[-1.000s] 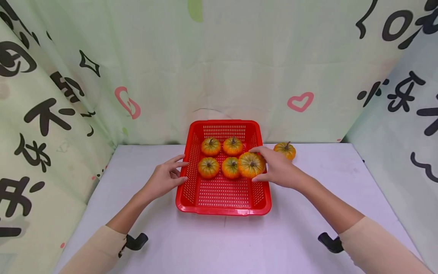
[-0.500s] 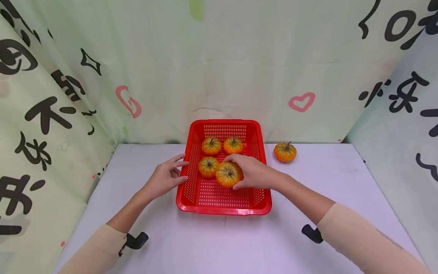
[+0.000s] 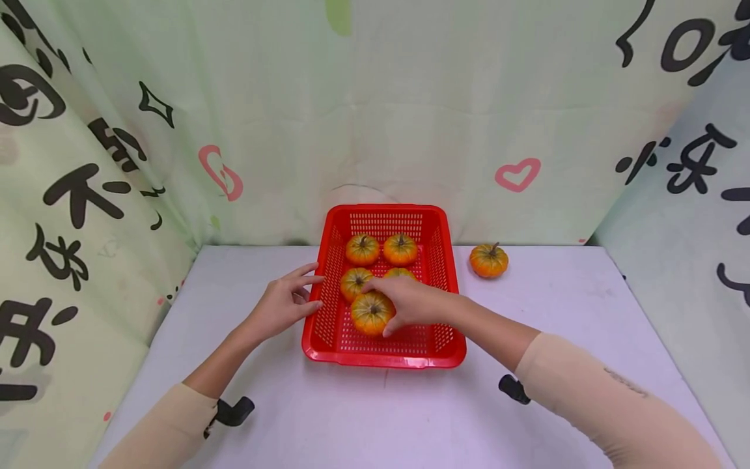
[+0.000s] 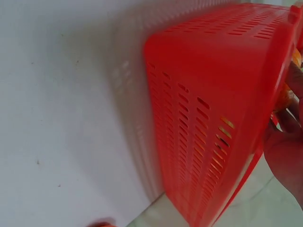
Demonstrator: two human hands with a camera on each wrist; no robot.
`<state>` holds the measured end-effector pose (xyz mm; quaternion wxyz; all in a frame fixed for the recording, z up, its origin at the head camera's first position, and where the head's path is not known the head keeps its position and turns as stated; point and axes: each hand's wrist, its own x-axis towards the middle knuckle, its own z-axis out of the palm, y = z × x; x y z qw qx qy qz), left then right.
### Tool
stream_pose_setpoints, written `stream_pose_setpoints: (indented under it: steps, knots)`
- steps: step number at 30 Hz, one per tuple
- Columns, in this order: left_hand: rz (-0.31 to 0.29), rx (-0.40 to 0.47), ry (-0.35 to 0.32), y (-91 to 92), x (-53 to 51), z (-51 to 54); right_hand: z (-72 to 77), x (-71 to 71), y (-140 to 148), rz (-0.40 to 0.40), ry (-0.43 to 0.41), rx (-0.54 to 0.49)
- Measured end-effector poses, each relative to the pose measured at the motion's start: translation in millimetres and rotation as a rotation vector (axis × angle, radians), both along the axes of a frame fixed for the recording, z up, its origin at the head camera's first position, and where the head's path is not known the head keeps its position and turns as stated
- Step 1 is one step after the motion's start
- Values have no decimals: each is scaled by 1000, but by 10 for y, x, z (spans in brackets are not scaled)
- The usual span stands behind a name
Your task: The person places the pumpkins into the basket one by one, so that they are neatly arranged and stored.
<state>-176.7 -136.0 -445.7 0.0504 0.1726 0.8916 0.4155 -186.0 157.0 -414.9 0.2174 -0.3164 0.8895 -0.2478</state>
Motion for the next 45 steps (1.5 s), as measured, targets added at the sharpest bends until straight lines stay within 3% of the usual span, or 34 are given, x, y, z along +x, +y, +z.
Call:
stream_pose_setpoints:
  steps: [14,23,37,45]
  knots:
    - [-1,12,-5,-4,-7,-13,-193,5,-214,56,-24,65]
    - [-3,6,5,-3,-10,-18,-246,20,-317,33,-13,71]
    - [3,9,12,9,-11,-26,-450,24,-341,43,-9,97]
    - [2,4,25,4,-12,-35,-513,51,-348,33,5,60]
